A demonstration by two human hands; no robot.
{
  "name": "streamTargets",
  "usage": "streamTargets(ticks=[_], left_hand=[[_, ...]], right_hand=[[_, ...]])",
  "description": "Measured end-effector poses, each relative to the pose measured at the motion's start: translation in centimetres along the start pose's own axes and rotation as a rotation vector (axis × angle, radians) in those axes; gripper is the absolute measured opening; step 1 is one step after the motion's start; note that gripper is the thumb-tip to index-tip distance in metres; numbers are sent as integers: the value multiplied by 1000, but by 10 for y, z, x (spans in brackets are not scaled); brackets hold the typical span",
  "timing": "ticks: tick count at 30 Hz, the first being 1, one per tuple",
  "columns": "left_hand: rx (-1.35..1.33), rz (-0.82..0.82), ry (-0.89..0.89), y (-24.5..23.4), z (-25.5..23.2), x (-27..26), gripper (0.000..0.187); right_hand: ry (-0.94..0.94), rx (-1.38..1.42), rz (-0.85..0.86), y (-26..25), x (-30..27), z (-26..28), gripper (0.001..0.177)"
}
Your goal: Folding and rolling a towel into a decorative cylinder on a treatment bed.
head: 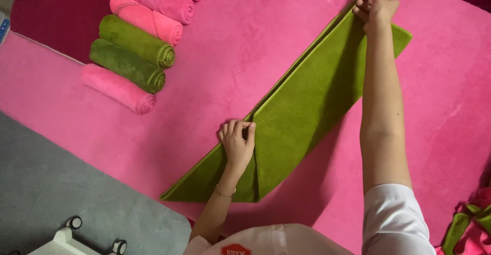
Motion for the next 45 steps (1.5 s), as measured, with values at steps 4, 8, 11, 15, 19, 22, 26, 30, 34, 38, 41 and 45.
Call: streamTargets(ticks=[4,8,11,15,19,22,26,30,34,38,41,45], left_hand=[[71,12,-47,8,10,-1,27],[150,23,-62,11,11,0,31],[155,12,-68,13,12,1,29],[165,19,-65,15,13,1,31],[187,-29,-13,16,14,0,28],[201,-67,24,15,13,0,24],[264,-95,47,21,18,-3,22],[256,-108,40,18,14,-1,23],[290,-87,48,14,6,0,32],[291,-113,65,11,2,0,31],[293,-82,46,17,8,1,33],[269,-82,51,13,7,5,33]], right_hand=[[-34,9,11,7,8,-8,26],[-110,115,-9,9,25,-24,29],[-238,134,159,12,45,-38,26],[-500,6,376,-4,2,-23,18],[-1100,-772,648,-16,-184,10,26],[-1138,-1181,789,-53,-222,-21,51],[-1027,-1523,677,-93,-178,-25,76],[-788,-1563,539,-99,-115,6,74],[-650,-1612,339,-71,-106,22,73],[-891,-1622,574,-8,-172,-12,66],[-742,-1569,604,8,-177,-24,86],[-596,-1589,471,15,-143,-14,87]])
Point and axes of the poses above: each hand's wrist, its own x-axis towards the middle knuckle, its own y-axis out of the palm, z = x × y, the point moved 7 cm from there along x, towards the middle knuckle
